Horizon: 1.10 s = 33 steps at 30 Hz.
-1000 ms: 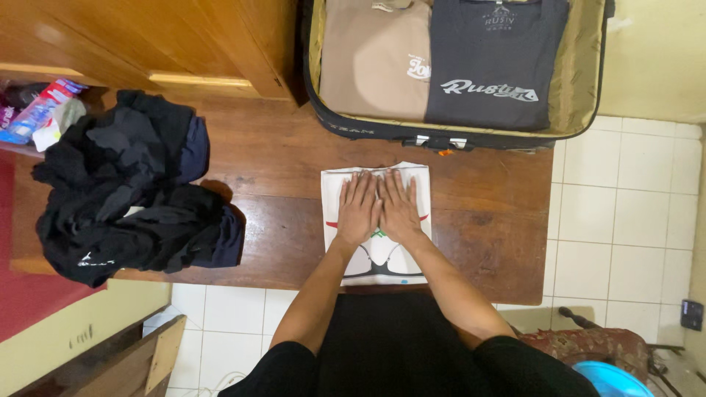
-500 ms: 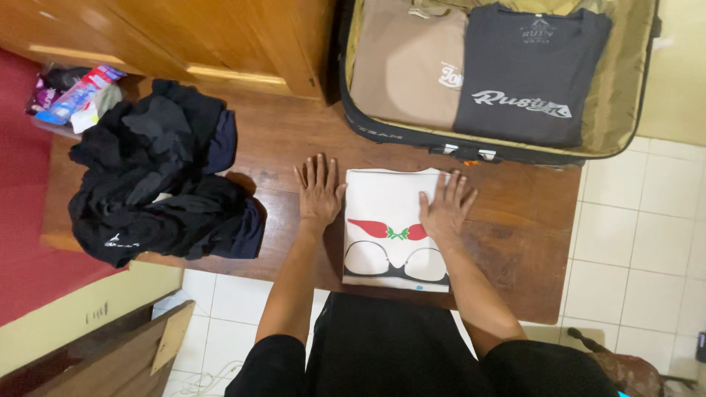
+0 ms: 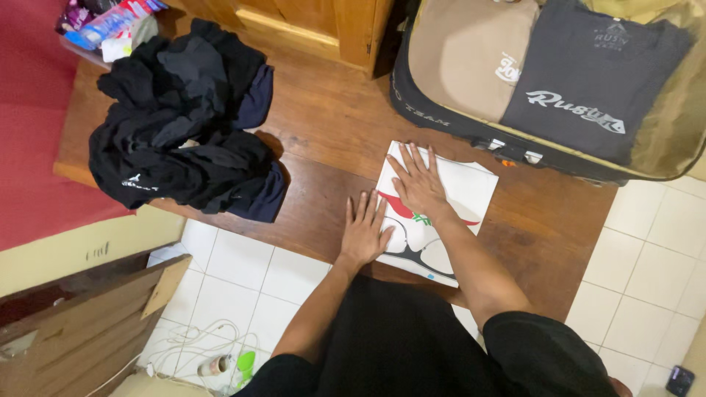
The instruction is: The person removes several t-shirts from a wooden wardrobe, places them on a table, and folds them one by one. The person then places the folded t-shirts into an open suitcase.
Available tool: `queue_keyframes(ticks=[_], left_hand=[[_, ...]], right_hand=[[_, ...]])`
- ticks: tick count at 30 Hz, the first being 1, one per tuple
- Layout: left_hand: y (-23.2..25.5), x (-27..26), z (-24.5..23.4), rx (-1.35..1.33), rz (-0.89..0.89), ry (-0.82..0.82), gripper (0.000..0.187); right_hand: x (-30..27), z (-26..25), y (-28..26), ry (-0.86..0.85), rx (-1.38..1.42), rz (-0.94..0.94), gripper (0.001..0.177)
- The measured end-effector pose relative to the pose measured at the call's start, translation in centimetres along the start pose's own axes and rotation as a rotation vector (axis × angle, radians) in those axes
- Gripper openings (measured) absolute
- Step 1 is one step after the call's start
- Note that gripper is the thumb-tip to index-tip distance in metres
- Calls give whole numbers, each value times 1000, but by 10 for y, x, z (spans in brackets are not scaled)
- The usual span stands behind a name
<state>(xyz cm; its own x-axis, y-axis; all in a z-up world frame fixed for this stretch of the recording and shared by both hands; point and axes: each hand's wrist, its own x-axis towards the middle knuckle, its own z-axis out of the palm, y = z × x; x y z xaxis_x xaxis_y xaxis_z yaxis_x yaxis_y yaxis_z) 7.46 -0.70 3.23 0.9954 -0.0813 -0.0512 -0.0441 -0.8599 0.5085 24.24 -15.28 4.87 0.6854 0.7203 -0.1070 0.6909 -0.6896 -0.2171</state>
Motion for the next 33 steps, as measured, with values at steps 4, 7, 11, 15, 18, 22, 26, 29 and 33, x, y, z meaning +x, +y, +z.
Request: queue_keyframes(ticks=[4,7,11,15,18,22,26,29,33], left_hand=[[-17,-50,-17,82,-9,-77,72],[-28,-74,-22,135,-10,-89,74],[-27,-67,-17,121,31,2,73],[0,-29,9,72,261,-63,68],[14,-11,17,9,307,-130,72],[15,-14,13,27,269,-183,76],[25,-28,8,75,230,-184,78],[37,-45,-3,48,239,-190,80],[51,-23,-11,10,267,-81,63]], right_hand=[[1,-3,-3,14,9,1,59],[-7,-2,-6,63,-18,28,60],[-63,9,-29,114,12,83,64],[-138,36,-76,5,-55,183,71],[-171,54,-84,-26,-46,306,76],[-227,59,-58,198,82,457,75],[-278,53,-49,153,60,626,73],[-294,42,-51,132,9,646,70],[-276,24,-24,408,140,649,43]])
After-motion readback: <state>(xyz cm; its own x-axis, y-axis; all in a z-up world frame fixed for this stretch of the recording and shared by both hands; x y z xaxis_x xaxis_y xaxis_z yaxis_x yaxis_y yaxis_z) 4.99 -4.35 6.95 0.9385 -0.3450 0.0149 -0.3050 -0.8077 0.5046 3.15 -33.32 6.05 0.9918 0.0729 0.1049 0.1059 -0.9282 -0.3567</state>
